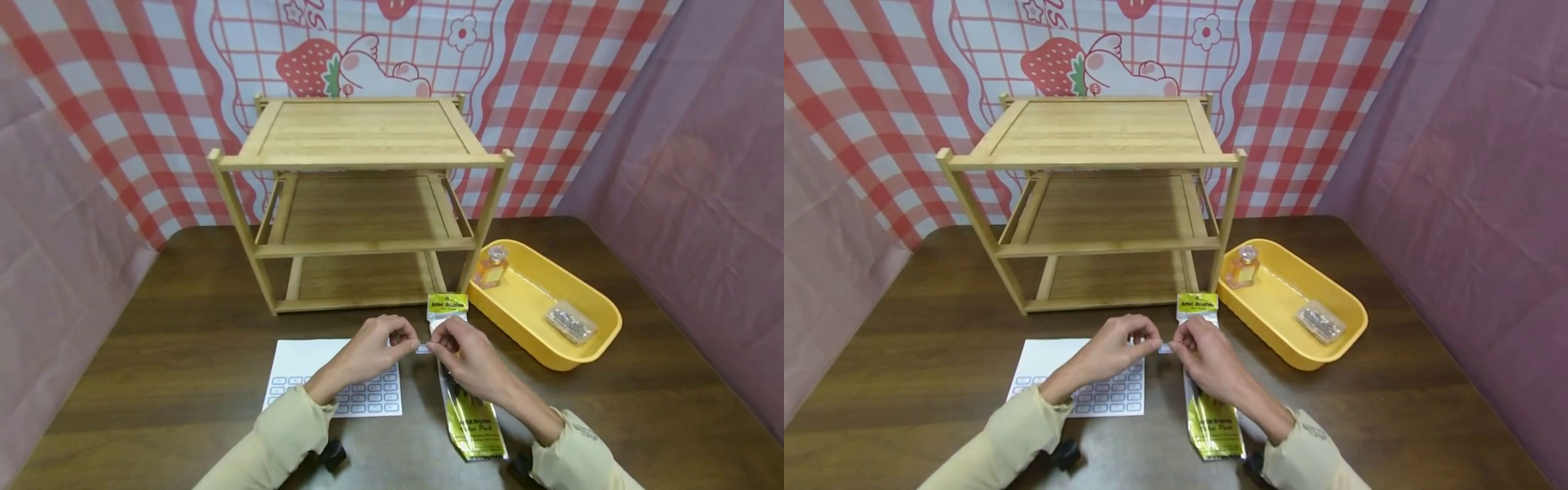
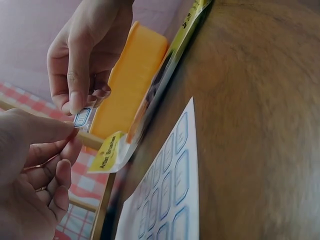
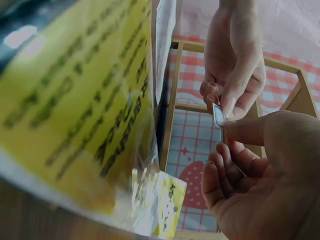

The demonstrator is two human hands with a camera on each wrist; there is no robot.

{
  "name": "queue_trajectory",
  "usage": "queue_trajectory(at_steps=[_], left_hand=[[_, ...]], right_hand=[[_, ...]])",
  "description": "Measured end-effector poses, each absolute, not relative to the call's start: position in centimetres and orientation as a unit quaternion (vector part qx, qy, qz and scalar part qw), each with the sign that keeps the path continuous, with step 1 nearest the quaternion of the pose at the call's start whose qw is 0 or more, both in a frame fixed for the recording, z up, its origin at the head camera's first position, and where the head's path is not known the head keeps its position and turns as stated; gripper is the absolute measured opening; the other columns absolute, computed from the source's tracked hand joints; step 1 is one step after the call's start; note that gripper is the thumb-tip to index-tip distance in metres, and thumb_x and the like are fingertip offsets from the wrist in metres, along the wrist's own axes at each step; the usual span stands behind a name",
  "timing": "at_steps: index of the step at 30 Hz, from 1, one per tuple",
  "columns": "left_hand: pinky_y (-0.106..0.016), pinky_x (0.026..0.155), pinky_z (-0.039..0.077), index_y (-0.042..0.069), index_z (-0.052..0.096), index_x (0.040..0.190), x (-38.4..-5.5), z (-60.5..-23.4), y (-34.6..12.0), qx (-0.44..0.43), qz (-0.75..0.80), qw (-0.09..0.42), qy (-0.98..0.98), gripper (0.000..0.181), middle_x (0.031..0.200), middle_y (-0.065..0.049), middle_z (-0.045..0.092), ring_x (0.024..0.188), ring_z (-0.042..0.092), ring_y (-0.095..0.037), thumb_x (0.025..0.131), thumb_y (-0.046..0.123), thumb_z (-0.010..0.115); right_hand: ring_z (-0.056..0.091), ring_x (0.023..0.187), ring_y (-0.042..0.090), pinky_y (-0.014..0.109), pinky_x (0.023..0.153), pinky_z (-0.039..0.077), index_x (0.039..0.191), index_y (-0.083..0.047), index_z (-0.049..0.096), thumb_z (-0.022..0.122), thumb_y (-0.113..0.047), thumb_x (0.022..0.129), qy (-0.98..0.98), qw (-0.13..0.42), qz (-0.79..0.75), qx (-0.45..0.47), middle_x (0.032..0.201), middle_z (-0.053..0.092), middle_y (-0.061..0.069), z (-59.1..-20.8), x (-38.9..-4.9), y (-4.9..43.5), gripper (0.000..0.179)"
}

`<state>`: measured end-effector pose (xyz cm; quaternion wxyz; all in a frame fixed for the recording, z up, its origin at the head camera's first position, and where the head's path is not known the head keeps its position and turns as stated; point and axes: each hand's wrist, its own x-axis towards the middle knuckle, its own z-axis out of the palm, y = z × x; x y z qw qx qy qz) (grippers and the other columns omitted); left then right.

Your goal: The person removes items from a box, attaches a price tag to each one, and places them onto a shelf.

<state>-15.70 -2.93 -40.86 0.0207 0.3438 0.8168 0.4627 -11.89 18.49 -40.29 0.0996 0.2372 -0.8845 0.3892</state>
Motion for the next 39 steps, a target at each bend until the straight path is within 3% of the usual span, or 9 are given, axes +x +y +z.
queue_trajectory(at_steps=[18, 39], left_hand=[[-0.019, 0.063, 0.049, 0.006, 0.073, 0.087, -15.5, -41.9, 0.1, 0.361, 0.451, 0.062, 0.814, 0.008, 0.079, 0.003, 0.065, 0.069, 0.054, -0.001, 0.094, 0.004, 0.072], [-0.019, 0.072, 0.044, 0.012, 0.074, 0.084, -14.6, -42.5, 2.1, 0.369, 0.403, 0.08, 0.834, 0.011, 0.077, 0.012, 0.06, 0.074, 0.052, -0.003, 0.094, 0.009, 0.073]], right_hand=[[0.052, 0.076, 0.005, 0.023, 0.062, 0.05, 0.089, -0.012, 0.062, 0.074, 0.003, 0.091, -0.903, 0.053, 0.379, 0.196, 0.086, 0.053, -0.006, -41.0, -10.5, 21.1, 0.02], [0.051, 0.073, 0.003, 0.024, 0.059, 0.05, 0.087, -0.013, 0.062, 0.074, -0.001, 0.092, -0.915, 0.019, 0.348, 0.204, 0.083, 0.053, -0.006, -41.4, -9.7, 23.1, 0.017]])
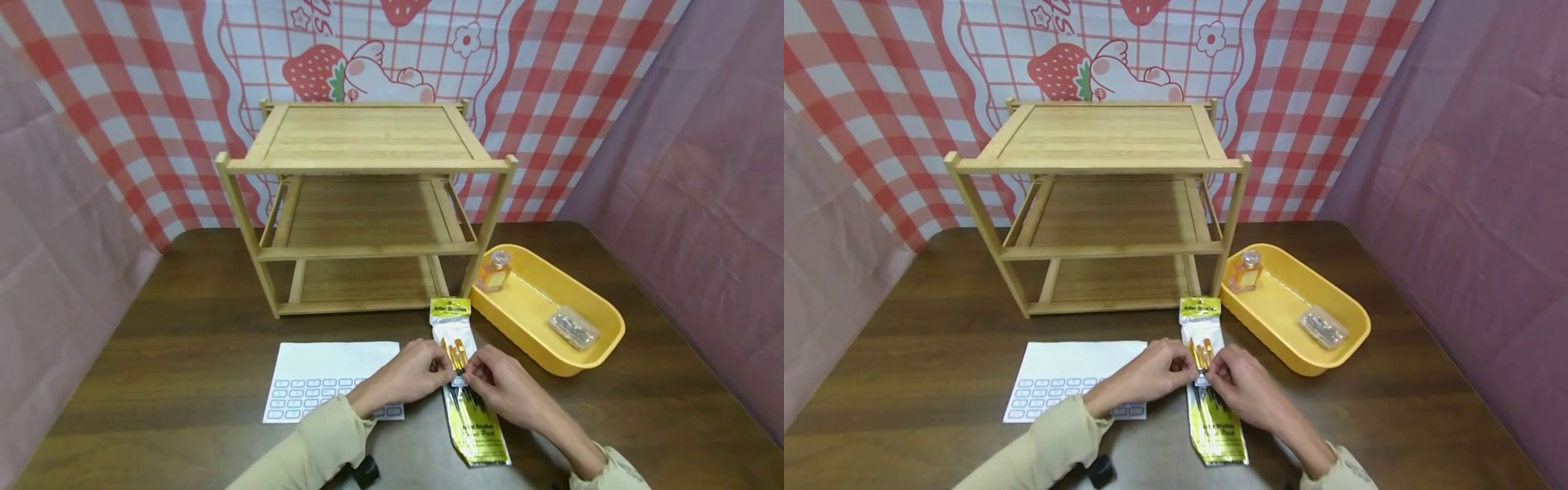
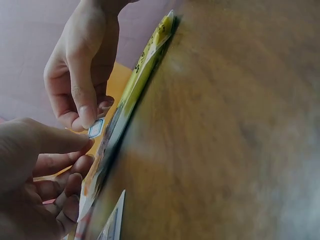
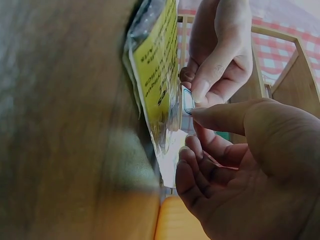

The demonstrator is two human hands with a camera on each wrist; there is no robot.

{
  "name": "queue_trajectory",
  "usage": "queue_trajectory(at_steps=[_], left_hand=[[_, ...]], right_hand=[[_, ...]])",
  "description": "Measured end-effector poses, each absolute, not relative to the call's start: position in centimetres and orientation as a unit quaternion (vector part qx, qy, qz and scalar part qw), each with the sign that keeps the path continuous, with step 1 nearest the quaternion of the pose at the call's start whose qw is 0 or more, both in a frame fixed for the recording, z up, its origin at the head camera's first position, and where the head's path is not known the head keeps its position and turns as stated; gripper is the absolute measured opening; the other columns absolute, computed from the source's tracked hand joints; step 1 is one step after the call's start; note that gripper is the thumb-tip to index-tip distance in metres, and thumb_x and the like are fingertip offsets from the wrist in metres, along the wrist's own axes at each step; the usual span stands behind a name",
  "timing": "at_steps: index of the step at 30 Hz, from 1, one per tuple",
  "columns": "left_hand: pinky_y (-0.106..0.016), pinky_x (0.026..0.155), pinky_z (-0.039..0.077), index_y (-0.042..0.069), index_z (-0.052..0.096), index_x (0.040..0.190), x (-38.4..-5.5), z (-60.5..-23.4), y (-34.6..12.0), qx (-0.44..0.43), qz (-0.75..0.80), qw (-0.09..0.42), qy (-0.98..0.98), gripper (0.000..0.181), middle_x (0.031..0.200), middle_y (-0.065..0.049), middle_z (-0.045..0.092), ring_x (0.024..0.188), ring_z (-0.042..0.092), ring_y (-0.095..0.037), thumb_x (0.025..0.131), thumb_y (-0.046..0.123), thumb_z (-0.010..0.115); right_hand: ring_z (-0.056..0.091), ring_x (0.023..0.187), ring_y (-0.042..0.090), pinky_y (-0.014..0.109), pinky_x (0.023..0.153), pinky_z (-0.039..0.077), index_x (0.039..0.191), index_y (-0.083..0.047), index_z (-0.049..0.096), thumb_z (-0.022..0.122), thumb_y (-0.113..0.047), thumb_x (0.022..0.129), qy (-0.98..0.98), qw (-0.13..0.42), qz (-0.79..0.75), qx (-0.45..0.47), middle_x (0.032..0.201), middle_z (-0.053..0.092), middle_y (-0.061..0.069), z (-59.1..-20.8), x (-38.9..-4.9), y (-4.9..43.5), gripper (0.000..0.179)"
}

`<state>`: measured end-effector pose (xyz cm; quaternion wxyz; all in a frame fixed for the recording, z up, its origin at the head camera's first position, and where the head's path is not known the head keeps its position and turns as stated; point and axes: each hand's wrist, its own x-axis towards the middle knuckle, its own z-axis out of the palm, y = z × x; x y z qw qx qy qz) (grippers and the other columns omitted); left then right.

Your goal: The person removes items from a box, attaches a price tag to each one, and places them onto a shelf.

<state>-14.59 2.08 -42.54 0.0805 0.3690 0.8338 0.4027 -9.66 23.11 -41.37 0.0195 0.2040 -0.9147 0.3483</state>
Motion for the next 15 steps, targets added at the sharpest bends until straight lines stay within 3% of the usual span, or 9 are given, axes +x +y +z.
queue_trajectory(at_steps=[15], left_hand=[[-0.02, 0.078, 0.043, 0.014, 0.074, 0.083, -14.5, -42.94, 2.71, 0.374, 0.374, 0.073, 0.846, 0.011, 0.078, 0.013, 0.058, 0.078, 0.051, -0.003, 0.092, 0.008, 0.074]], right_hand=[[0.049, 0.073, 0.002, 0.024, 0.059, 0.048, 0.087, -0.014, 0.061, 0.075, -0.002, 0.092, -0.92, 0.022, 0.333, 0.208, 0.083, 0.051, -0.006, -41.79, -9.51, 23.48, 0.019]])
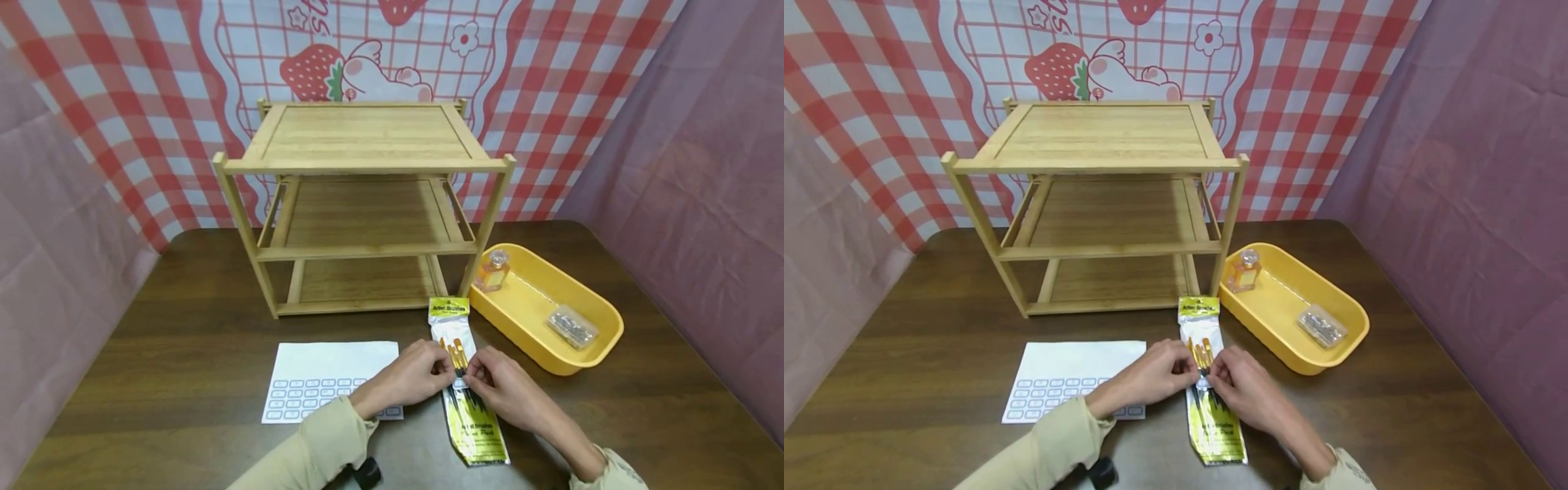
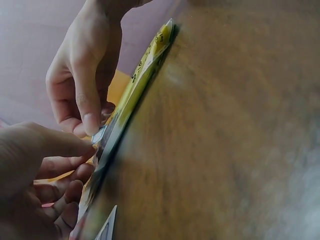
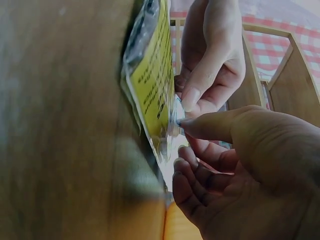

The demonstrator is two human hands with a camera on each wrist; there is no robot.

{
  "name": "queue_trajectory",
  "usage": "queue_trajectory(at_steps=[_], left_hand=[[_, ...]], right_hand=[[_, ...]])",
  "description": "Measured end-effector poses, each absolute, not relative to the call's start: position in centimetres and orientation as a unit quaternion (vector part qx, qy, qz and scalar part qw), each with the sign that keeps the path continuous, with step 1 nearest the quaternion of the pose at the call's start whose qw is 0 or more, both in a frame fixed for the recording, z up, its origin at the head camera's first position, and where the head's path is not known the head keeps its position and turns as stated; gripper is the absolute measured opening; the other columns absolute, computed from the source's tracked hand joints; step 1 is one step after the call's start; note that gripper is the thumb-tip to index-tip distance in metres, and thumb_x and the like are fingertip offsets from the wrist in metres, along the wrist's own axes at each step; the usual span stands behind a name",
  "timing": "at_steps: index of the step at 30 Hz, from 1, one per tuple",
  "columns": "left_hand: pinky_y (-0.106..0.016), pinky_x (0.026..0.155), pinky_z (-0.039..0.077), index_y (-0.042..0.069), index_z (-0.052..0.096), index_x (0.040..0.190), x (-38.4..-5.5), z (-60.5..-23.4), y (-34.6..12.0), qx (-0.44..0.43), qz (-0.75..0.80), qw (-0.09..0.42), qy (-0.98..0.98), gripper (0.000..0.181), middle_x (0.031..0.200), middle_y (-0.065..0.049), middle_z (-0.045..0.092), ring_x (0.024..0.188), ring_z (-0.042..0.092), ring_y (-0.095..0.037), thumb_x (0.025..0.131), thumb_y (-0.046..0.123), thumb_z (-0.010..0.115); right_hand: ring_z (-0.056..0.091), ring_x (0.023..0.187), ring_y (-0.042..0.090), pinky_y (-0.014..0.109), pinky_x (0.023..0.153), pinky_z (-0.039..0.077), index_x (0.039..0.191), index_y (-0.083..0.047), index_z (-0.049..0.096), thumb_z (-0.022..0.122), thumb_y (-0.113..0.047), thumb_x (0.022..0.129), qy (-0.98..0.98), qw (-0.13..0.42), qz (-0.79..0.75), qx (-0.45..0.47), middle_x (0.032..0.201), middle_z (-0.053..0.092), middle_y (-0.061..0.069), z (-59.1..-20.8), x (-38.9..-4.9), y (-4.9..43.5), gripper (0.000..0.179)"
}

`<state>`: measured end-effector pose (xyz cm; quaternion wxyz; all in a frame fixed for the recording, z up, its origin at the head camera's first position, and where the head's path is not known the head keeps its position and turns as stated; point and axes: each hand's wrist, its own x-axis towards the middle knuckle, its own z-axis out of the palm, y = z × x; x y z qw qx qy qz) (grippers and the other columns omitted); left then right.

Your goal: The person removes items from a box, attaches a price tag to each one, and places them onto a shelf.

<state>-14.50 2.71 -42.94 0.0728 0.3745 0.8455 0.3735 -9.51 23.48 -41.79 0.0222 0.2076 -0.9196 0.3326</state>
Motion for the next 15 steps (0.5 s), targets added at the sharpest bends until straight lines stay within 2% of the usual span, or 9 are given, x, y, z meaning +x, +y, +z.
queue_trajectory(at_steps=[15], left_hand=[[-0.02, 0.078, 0.042, 0.016, 0.073, 0.083, -14.4, -43.04, 2.9, 0.373, 0.359, 0.068, 0.853, 0.009, 0.077, 0.015, 0.057, 0.08, 0.051, -0.003, 0.09, 0.01, 0.076]], right_hand=[[0.051, 0.076, 0.004, 0.024, 0.062, 0.049, 0.088, -0.014, 0.061, 0.078, 0.0, 0.088, -0.923, 0.027, 0.324, 0.206, 0.085, 0.053, -0.006, -41.9, -9.48, 23.34, 0.022]])
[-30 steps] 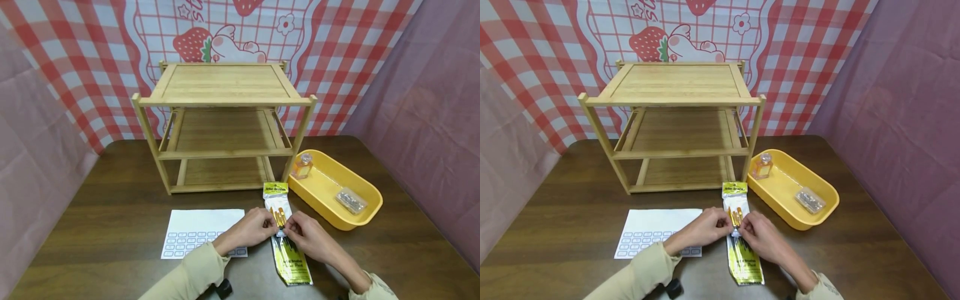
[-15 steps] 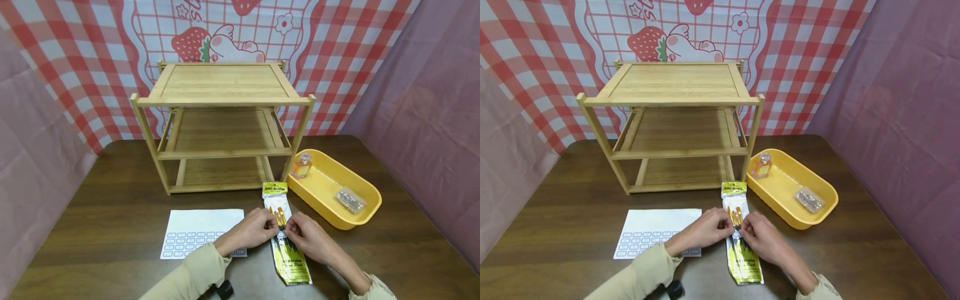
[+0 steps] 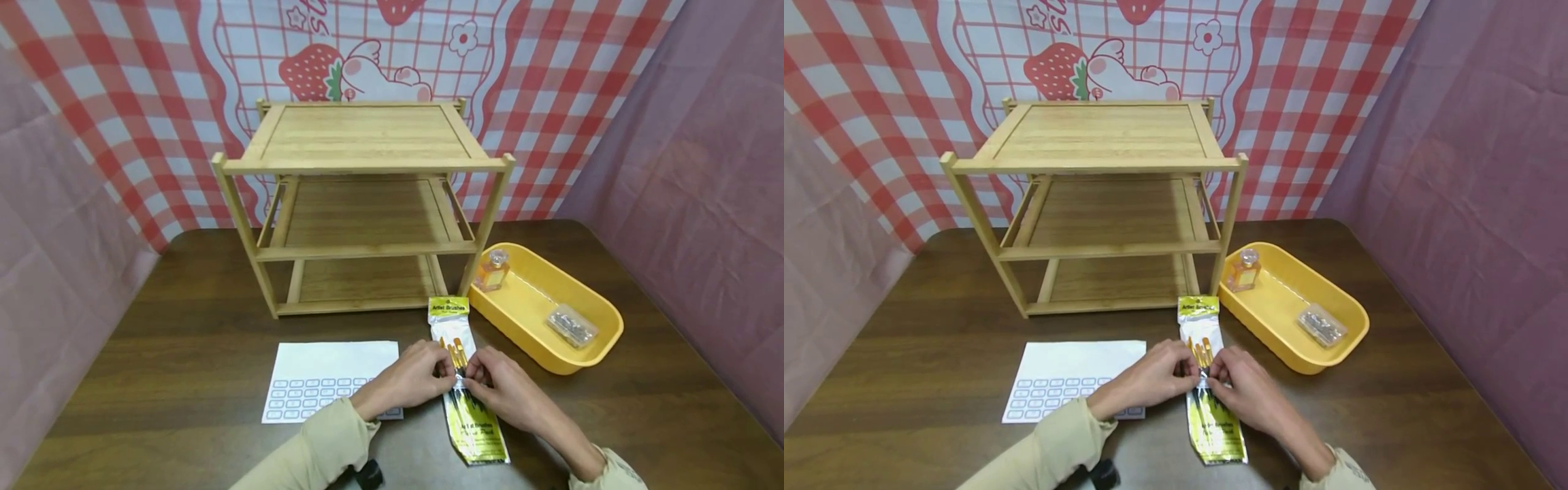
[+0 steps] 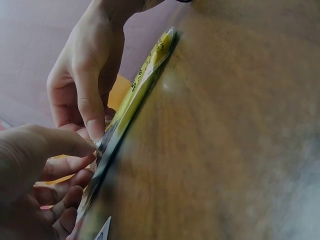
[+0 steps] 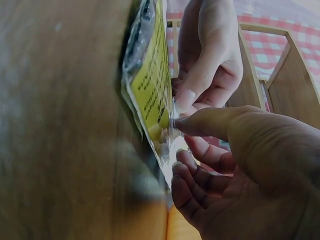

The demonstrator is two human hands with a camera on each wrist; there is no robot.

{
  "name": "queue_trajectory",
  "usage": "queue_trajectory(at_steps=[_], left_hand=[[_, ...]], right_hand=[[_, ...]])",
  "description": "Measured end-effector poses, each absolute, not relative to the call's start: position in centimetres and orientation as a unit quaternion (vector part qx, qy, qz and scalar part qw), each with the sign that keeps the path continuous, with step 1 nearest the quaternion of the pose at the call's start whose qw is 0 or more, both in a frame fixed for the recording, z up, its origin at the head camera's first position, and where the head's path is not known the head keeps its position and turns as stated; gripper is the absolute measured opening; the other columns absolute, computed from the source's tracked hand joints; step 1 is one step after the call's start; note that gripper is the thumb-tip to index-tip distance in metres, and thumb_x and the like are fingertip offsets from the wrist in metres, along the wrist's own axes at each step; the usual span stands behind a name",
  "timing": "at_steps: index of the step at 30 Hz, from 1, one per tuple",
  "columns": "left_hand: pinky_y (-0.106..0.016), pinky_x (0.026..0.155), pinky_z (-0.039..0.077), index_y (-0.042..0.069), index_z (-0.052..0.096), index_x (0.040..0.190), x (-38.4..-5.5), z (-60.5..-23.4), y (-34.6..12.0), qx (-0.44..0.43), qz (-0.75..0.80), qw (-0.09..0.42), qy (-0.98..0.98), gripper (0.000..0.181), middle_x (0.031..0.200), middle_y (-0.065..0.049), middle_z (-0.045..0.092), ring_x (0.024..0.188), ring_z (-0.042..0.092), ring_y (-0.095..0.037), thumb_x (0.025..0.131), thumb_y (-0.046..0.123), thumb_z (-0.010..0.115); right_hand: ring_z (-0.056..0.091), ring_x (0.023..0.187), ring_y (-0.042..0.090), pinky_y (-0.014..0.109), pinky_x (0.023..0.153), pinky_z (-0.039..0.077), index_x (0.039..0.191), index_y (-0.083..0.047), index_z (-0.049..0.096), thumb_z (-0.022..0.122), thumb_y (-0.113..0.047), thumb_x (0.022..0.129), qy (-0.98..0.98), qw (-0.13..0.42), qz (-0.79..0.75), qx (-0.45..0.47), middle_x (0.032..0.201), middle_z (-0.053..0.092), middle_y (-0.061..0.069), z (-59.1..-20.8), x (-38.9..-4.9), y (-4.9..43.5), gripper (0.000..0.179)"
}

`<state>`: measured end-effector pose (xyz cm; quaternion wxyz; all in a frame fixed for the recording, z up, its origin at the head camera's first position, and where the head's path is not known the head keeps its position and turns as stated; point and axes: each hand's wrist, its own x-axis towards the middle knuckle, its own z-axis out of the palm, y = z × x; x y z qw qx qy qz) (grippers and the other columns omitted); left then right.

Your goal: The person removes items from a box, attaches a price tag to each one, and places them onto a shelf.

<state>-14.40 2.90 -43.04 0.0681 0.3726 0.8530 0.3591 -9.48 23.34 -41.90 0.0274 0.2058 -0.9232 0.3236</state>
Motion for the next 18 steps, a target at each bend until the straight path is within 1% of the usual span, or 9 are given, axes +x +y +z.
queue_trajectory(at_steps=[9, 13, 18], left_hand=[[-0.021, 0.079, 0.043, 0.014, 0.073, 0.085, -14.31, -42.86, 2.79, 0.376, 0.349, 0.061, 0.856, 0.007, 0.078, 0.014, 0.058, 0.08, 0.052, -0.004, 0.09, 0.012, 0.078], [-0.021, 0.078, 0.042, 0.015, 0.072, 0.085, -14.29, -42.84, 2.67, 0.376, 0.349, 0.06, 0.856, 0.008, 0.078, 0.013, 0.057, 0.079, 0.051, -0.004, 0.089, 0.013, 0.078], [-0.02, 0.075, 0.042, 0.014, 0.072, 0.086, -14.28, -42.76, 2.37, 0.37, 0.353, 0.059, 0.857, 0.008, 0.079, 0.013, 0.058, 0.078, 0.05, -0.004, 0.089, 0.013, 0.079]], right_hand=[[0.051, 0.077, 0.005, 0.025, 0.064, 0.048, 0.089, -0.014, 0.062, 0.08, -0.002, 0.087, -0.924, 0.024, 0.324, 0.199, 0.086, 0.052, -0.007, -41.96, -9.43, 23.36, 0.022], [0.05, 0.077, 0.006, 0.025, 0.064, 0.047, 0.09, -0.013, 0.061, 0.08, -0.002, 0.086, -0.928, 0.023, 0.318, 0.192, 0.086, 0.052, -0.006, -41.83, -9.39, 23.45, 0.023], [0.05, 0.077, 0.008, 0.026, 0.063, 0.047, 0.091, -0.013, 0.06, 0.081, -0.005, 0.087, -0.93, 0.024, 0.321, 0.177, 0.085, 0.052, -0.005, -41.65, -9.34, 23.5, 0.022]])
